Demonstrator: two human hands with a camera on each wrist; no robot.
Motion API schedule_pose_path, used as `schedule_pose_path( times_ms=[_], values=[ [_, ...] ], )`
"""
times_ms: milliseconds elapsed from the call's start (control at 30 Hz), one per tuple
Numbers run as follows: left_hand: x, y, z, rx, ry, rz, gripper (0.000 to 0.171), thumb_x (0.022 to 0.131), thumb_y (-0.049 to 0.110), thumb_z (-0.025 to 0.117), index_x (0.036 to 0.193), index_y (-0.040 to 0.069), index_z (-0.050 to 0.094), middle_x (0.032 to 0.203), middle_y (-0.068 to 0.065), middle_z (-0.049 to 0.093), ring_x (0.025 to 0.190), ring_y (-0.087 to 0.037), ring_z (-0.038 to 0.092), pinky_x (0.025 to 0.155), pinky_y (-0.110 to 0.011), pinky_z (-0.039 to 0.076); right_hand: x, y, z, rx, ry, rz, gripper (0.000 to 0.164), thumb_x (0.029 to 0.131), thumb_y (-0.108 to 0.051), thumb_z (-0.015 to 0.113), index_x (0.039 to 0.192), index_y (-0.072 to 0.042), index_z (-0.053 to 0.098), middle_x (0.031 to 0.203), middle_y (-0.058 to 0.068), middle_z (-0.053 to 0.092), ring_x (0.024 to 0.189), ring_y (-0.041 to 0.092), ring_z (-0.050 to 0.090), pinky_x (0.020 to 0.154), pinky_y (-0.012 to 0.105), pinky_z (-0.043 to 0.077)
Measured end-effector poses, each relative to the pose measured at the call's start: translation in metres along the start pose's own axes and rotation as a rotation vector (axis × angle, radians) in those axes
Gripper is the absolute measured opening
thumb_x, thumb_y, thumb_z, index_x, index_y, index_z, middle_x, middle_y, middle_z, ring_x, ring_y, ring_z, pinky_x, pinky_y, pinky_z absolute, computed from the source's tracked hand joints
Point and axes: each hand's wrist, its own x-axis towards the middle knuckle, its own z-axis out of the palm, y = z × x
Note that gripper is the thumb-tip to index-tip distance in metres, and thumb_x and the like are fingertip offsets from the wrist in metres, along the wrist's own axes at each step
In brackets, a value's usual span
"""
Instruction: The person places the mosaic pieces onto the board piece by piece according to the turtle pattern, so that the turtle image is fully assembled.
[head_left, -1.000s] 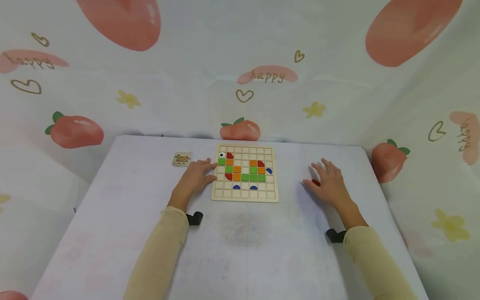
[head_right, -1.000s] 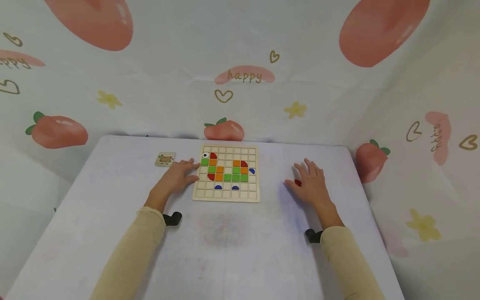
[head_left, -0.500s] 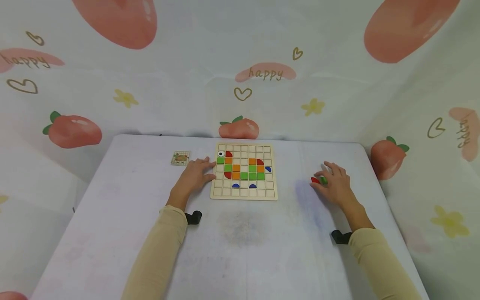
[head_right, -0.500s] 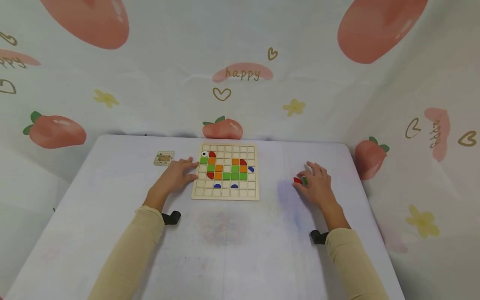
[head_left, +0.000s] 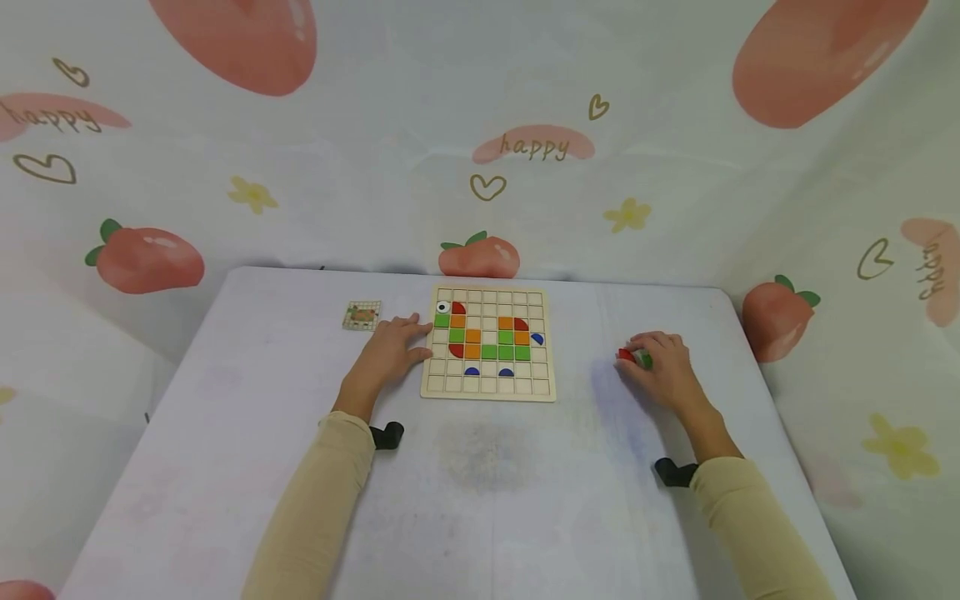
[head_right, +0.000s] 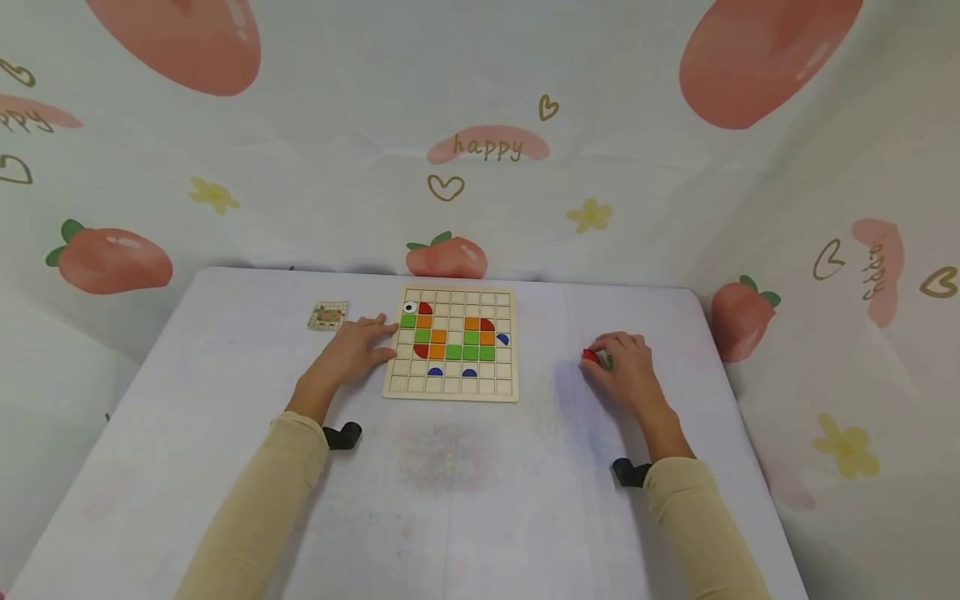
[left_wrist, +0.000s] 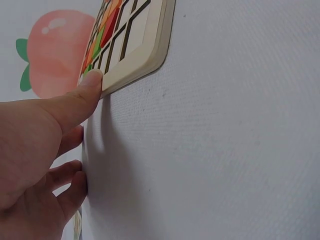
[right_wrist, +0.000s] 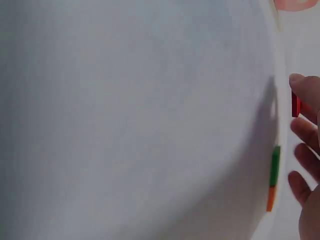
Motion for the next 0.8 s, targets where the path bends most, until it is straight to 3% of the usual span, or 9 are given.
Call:
schedule_pose_path(
  times_ms=[133, 300, 600, 800],
  values=[
    [0.001, 0.001, 0.000, 0.001, 0.003, -0.001, 0.062, 0.096, 0.035, 0.071, 0.152, 0.022, 0.049, 0.167, -0.007, 0.035, 0.153, -0.041, 0.030, 0.126, -0.056, 0.029, 0.005, -0.013, -0.004, 0.102, -0.075, 0.067, 0.029, 0.094, -0.021, 0.074, 0.117, -0.005, 0.066, 0.107, 0.016, 0.074, 0.099, 0.030, 0.066, 0.081, 0.035, 0.054],
    [0.001, 0.001, 0.001, -0.002, 0.000, -0.006, 0.062, 0.096, 0.035, 0.071, 0.152, 0.023, 0.050, 0.167, -0.007, 0.036, 0.153, -0.041, 0.029, 0.126, -0.056, 0.028, 0.012, -0.025, -0.003, 0.177, -0.106, 0.089, 0.030, 0.096, -0.016, 0.071, 0.123, -0.005, 0.066, 0.106, 0.015, 0.074, 0.092, 0.025, 0.067, 0.071, 0.018, 0.051],
    [0.002, 0.000, 0.002, -0.001, -0.002, -0.009, 0.062, 0.096, 0.035, 0.071, 0.153, 0.023, 0.049, 0.167, -0.007, 0.035, 0.154, -0.041, 0.027, 0.126, -0.057, 0.028, 0.028, -0.040, 0.009, 0.253, -0.103, 0.130, 0.030, 0.099, -0.010, 0.064, 0.128, -0.008, 0.066, 0.115, 0.015, 0.071, 0.097, 0.026, 0.062, 0.074, 0.014, 0.050],
    [0.001, -0.001, 0.001, -0.010, -0.004, -0.013, 0.062, 0.096, 0.036, 0.071, 0.153, 0.023, 0.049, 0.167, -0.006, 0.035, 0.155, -0.040, 0.026, 0.126, -0.057, 0.028, 0.041, -0.058, 0.016, 0.293, -0.106, 0.152, 0.032, 0.098, -0.018, 0.070, 0.128, -0.009, 0.066, 0.117, 0.014, 0.072, 0.099, 0.027, 0.062, 0.076, 0.015, 0.050]
  ],
)
